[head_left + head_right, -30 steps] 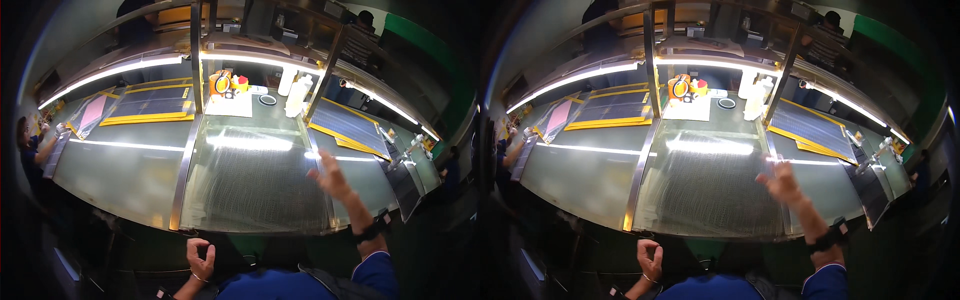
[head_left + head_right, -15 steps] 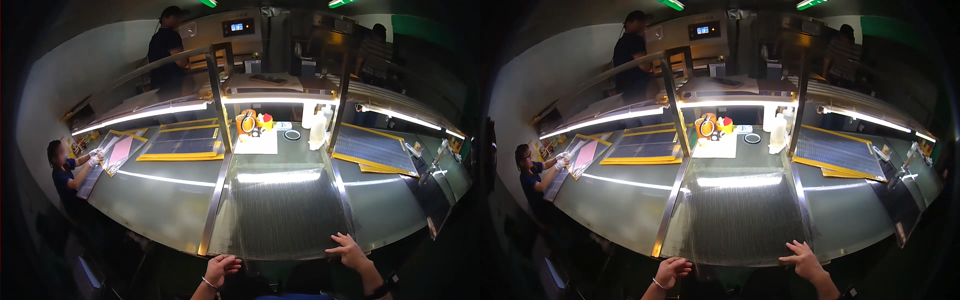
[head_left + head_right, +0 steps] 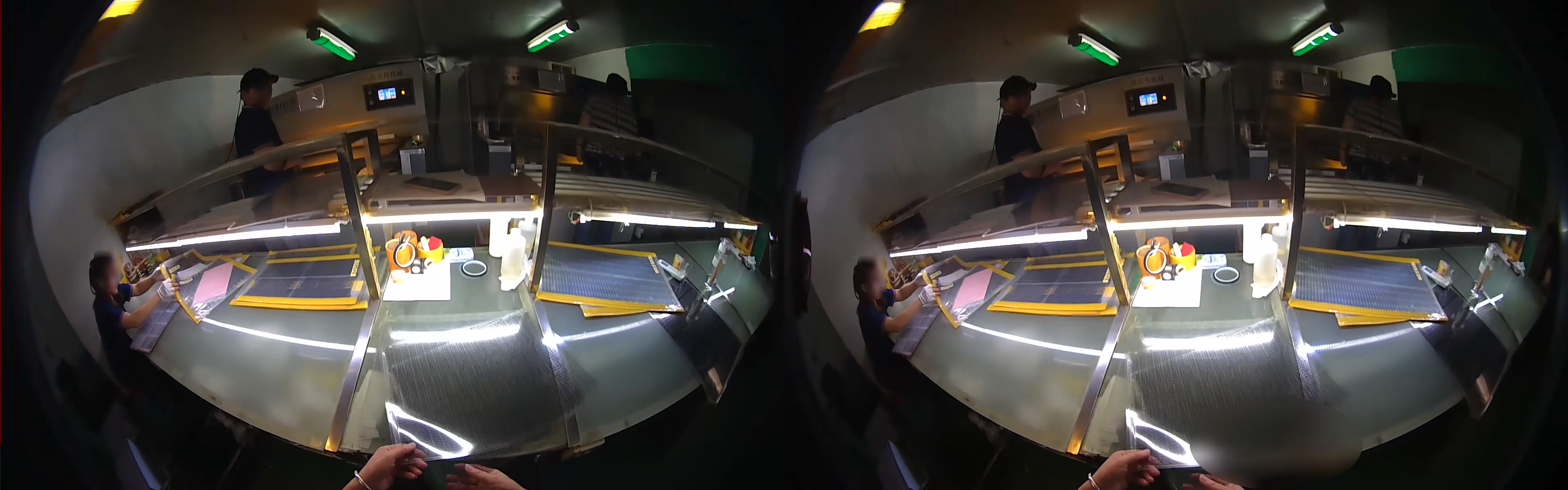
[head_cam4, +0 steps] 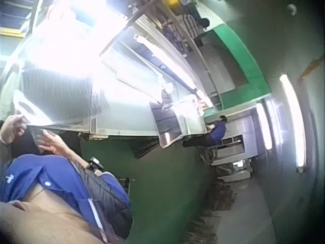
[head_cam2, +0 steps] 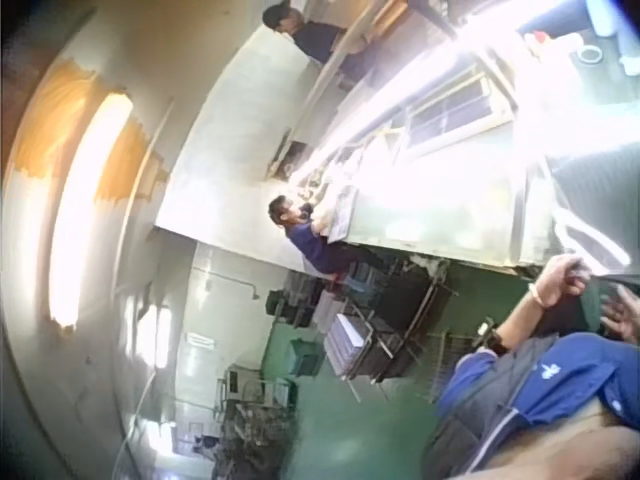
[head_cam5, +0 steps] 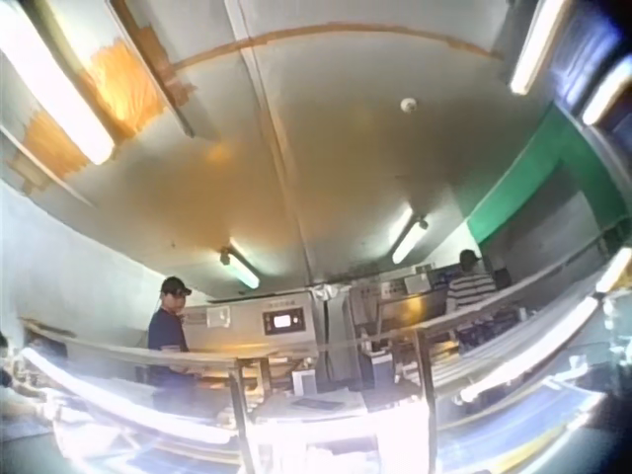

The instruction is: Inspecting and sorting thin sheets of material on a backlit table.

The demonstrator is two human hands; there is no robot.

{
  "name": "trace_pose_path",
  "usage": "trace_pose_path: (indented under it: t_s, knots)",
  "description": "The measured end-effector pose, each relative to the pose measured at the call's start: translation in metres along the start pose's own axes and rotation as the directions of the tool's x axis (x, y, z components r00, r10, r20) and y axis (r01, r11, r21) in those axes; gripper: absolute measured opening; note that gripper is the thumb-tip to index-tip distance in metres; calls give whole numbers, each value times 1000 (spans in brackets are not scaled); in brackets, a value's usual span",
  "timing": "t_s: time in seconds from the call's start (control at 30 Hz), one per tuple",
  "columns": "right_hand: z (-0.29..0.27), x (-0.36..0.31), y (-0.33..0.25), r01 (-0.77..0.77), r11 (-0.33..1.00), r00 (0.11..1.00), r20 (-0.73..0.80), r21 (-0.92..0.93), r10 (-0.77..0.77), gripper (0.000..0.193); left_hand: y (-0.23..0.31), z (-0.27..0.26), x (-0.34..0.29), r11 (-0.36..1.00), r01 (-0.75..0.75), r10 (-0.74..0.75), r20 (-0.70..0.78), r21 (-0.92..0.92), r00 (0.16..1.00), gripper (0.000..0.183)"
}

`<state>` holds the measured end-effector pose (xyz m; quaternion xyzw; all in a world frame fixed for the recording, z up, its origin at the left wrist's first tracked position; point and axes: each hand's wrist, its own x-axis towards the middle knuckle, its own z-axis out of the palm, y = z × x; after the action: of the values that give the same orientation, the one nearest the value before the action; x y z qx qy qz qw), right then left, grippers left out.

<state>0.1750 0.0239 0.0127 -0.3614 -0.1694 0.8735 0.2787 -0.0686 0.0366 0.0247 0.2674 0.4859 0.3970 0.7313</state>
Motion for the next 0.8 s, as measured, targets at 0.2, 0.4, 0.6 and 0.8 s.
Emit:
trace_pose_path:
  t_s: [0.2,0.4,0.6,0.8]
  knots:
    - [-6,5,1,91,961,987,-106,-261,-122,36,15,18,-24,864,-181,265,119,-470,957,23]
    - [-47,21,13,278,819,894,-176,-502,-412,20,59,32,-42,586,-524,733,130,-618,667,32]
    - [-13,-12,-23,304,815,880,-182,-493,-438,24,57,46,-36,872,-397,449,143,-287,882,28]
    - [-8,-14,-35,346,711,860,-95,-612,-501,29,-24,85,-17,961,-78,138,216,-267,967,34]
